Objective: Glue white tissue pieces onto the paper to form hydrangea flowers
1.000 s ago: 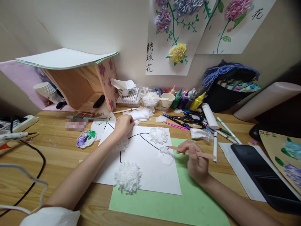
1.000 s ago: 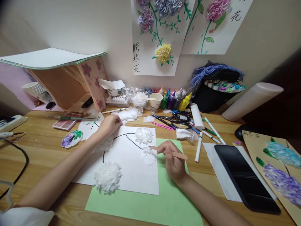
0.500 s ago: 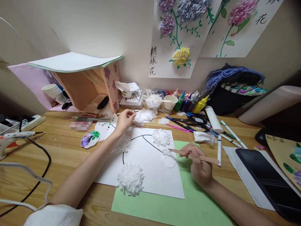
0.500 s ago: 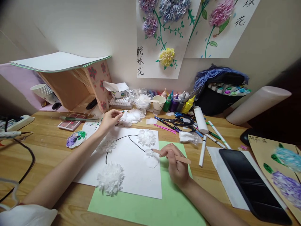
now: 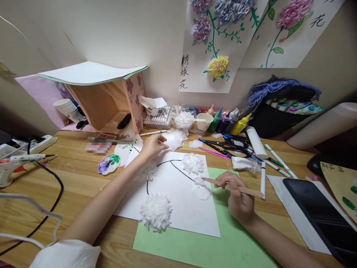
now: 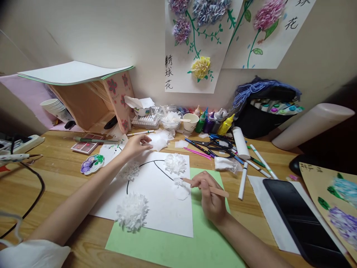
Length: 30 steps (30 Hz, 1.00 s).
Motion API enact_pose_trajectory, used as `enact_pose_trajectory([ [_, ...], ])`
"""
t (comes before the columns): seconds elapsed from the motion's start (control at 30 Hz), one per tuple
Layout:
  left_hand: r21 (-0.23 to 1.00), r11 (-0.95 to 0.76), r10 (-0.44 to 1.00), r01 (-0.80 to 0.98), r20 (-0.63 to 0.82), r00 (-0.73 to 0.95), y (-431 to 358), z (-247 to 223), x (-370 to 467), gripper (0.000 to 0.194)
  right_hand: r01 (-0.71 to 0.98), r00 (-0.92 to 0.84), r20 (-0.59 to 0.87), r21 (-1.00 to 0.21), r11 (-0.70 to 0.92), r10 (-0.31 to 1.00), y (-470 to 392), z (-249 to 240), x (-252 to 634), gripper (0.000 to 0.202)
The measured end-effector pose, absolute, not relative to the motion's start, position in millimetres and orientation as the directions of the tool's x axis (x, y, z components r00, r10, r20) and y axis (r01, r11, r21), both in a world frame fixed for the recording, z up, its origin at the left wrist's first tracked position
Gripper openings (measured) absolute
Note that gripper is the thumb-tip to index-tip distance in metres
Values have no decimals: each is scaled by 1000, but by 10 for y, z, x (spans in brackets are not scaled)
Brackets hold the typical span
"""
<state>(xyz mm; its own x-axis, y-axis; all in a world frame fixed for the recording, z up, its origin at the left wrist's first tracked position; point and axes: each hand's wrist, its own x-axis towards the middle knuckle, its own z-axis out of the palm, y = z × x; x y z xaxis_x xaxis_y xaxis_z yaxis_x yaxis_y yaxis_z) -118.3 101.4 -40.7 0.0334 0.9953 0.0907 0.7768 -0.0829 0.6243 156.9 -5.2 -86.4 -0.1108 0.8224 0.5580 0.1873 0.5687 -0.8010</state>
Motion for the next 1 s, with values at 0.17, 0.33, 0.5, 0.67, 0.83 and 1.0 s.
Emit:
enact_pose_trajectory([
  [0.17, 357, -114, 993, 927, 74, 93, 1120, -385, -1025, 17, 179, -122, 554, -804, 568, 823, -47, -892, 1577, 33],
  [0.33, 380, -131, 989, 915, -14, 148, 1248, -301, -1048, 12, 149, -123, 586, -787, 598, 801, -56, -875, 1576, 31],
  [0.5, 559, -138, 986, 818, -5, 169, 1199, -150, -1164, 18, 167, -77, 579, -795, 583, 812, -62, -847, 1560, 32],
  [0.67, 529, -131, 989, 838, 13, 147, 1142, -50, -1143, 14, 182, -49, 548, -817, 547, 835, -49, -840, 1549, 33],
  [0.83, 409, -168, 983, 897, 3, 183, 1096, -69, -1086, 16, 175, -60, 552, -815, 553, 832, -47, -840, 1549, 32],
  [1.0, 293, -178, 971, 939, -103, 216, 1079, -222, -1016, 26, 174, -68, 553, -813, 556, 830, -48, -845, 1555, 32],
])
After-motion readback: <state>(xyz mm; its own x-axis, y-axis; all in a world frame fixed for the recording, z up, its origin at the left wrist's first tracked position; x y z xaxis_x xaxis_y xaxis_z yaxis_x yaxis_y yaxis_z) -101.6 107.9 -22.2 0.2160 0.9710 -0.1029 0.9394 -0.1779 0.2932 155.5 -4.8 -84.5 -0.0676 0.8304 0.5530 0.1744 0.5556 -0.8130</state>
